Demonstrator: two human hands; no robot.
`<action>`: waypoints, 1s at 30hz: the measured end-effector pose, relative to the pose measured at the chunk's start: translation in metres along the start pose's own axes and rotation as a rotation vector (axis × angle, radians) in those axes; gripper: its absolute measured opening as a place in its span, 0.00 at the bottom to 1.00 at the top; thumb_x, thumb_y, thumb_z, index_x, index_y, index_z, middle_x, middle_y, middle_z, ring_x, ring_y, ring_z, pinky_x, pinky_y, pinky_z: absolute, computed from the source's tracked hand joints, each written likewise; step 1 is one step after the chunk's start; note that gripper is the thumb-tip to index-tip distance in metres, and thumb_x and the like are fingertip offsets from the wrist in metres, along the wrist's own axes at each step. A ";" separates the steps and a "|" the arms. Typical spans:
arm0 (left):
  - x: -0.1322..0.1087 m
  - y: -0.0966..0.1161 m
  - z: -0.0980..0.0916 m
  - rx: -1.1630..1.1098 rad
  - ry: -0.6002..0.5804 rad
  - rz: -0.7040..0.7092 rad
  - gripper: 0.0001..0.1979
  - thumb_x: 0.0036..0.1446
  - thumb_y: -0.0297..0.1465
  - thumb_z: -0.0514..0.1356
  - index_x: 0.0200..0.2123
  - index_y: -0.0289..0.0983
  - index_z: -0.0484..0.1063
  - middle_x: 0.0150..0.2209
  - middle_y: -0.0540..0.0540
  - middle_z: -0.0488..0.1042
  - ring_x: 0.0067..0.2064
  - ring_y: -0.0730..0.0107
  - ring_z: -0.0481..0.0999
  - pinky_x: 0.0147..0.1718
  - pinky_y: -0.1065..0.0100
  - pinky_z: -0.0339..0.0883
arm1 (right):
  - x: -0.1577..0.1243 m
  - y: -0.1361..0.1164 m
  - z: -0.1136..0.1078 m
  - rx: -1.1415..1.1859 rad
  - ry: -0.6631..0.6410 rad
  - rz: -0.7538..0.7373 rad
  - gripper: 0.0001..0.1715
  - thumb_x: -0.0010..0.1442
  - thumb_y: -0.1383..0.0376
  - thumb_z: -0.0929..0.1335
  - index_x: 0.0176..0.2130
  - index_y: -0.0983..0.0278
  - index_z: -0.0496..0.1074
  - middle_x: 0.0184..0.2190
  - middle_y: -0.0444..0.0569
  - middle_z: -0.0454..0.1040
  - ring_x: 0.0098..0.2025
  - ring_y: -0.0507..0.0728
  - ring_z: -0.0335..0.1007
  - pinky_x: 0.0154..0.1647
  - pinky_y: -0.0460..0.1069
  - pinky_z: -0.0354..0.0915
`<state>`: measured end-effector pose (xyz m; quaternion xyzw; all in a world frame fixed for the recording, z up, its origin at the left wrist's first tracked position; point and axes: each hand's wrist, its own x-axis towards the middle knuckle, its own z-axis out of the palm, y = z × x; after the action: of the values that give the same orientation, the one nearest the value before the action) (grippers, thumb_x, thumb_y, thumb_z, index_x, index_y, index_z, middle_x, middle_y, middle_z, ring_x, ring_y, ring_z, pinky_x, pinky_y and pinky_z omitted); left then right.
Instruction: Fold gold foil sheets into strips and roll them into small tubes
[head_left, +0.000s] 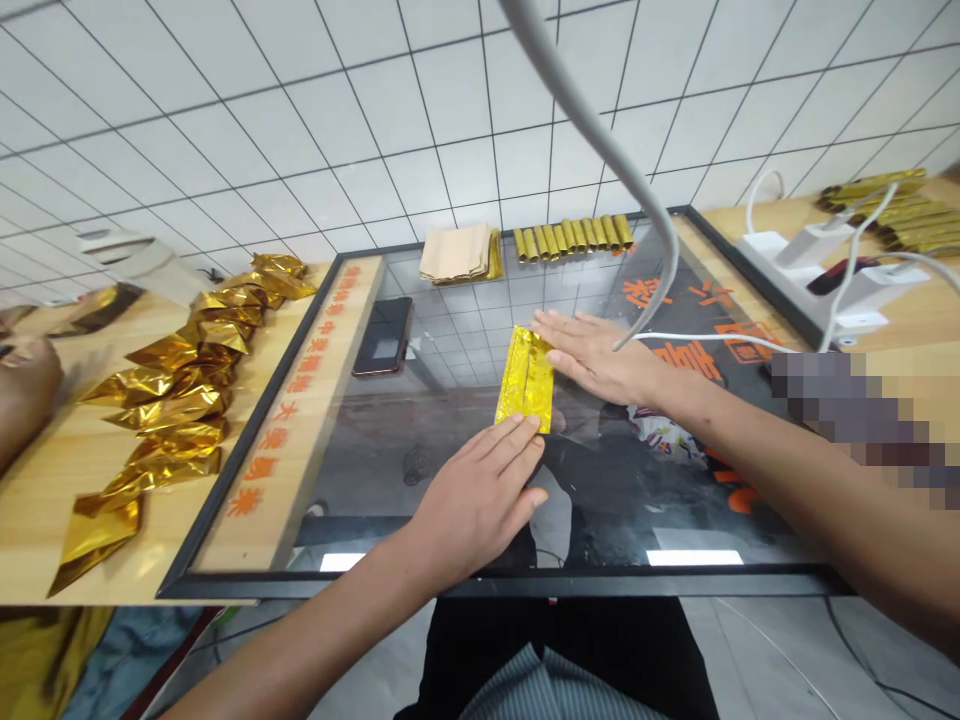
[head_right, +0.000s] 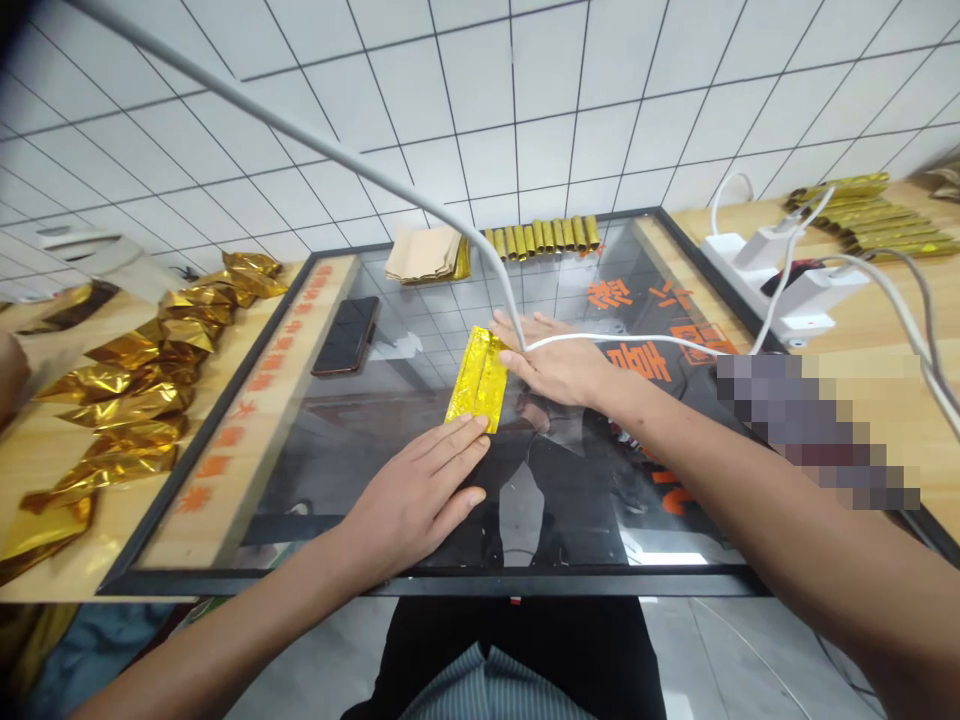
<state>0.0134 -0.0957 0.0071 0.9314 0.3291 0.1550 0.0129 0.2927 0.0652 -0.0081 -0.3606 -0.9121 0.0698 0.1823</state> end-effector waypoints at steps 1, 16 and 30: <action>0.001 -0.004 -0.005 -0.024 0.021 0.014 0.21 0.80 0.38 0.53 0.67 0.33 0.70 0.73 0.34 0.70 0.76 0.51 0.68 0.74 0.47 0.66 | -0.001 0.002 0.000 0.026 0.045 0.023 0.38 0.81 0.49 0.55 0.79 0.63 0.58 0.79 0.57 0.57 0.81 0.67 0.52 0.81 0.70 0.53; 0.125 -0.113 -0.014 0.077 -0.291 0.357 0.21 0.78 0.32 0.52 0.66 0.32 0.74 0.71 0.34 0.72 0.74 0.52 0.69 0.75 0.50 0.59 | -0.006 0.009 -0.005 0.093 0.332 0.135 0.37 0.82 0.51 0.54 0.75 0.67 0.66 0.76 0.60 0.65 0.78 0.67 0.60 0.79 0.67 0.59; 0.072 -0.100 -0.015 0.211 -0.108 -0.183 0.23 0.79 0.40 0.53 0.67 0.34 0.70 0.68 0.31 0.70 0.69 0.47 0.70 0.69 0.46 0.66 | -0.005 0.012 0.000 0.071 0.315 0.100 0.33 0.80 0.56 0.58 0.75 0.65 0.66 0.76 0.59 0.66 0.77 0.68 0.62 0.77 0.69 0.62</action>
<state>0.0015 0.0258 0.0291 0.9006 0.4259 0.0676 -0.0535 0.3039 0.0706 -0.0123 -0.4054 -0.8500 0.0537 0.3321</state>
